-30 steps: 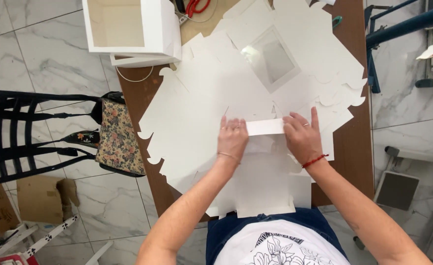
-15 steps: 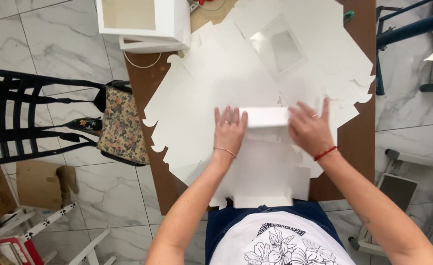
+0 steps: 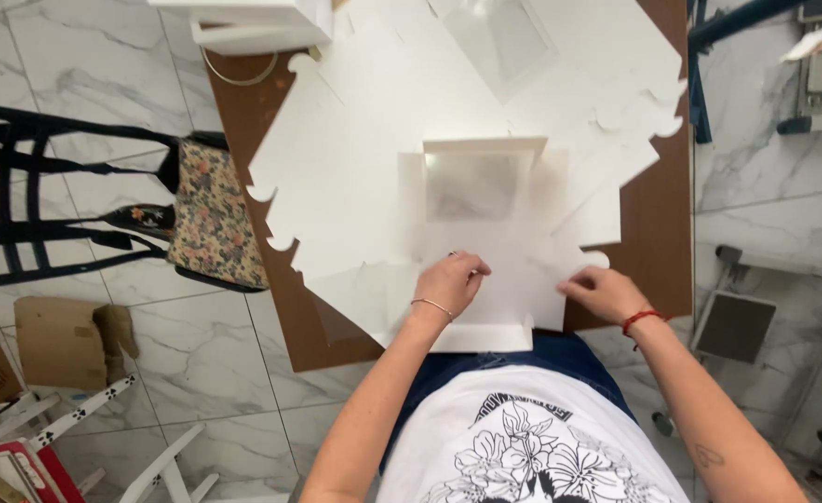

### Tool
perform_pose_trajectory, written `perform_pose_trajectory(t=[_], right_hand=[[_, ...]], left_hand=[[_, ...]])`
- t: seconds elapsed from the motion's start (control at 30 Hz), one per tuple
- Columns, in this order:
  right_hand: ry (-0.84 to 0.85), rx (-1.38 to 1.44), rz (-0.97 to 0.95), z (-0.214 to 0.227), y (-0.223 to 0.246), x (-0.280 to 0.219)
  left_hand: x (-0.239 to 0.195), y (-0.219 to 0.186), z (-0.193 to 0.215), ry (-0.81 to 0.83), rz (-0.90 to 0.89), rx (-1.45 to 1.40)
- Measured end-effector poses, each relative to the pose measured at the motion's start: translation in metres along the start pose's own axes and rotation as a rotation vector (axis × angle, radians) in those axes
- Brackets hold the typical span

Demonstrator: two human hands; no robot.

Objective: The person folds flat white paper sheets into small rectangular boxes with clear windows. They fold the sides, tuck flaps, and secure the structure, then place the finished box on the table. The process is repeated with another sheet.

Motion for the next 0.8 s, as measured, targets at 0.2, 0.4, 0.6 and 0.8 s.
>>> perform_pose_trajectory(t=[0.2,0.4,0.6,0.8], right_hand=[[-0.147,0.186,0.036,-0.052,-0.025,0.003],[-0.276,0.148,0.089,-0.053,-0.030,-0.010],[-0.405,0.355,0.201,-0.013,0.011,-0.053],[-0.506,0.609,0.282,0.004,0.033,-0.010]], left_hand=[[-0.031,-0.019,0.030,-0.392,0.057,0.202],[-0.075,0.082,0.037,-0.393,0.744,-0.278],[-0.092,0.060,0.045,-0.479,0.653,-0.456],[-0.070,-0.011,0.080,-0.758,0.205,0.131]])
Point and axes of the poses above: each hand's wrist, its own x-axis towards the middle knuckle, its own z-axis out of the back of the hand, y = z × x, the point moved 4 cm from there along x, towards the middle knuckle, and after that the axes turned 3 degrees about -z, right-handed, at the moved point
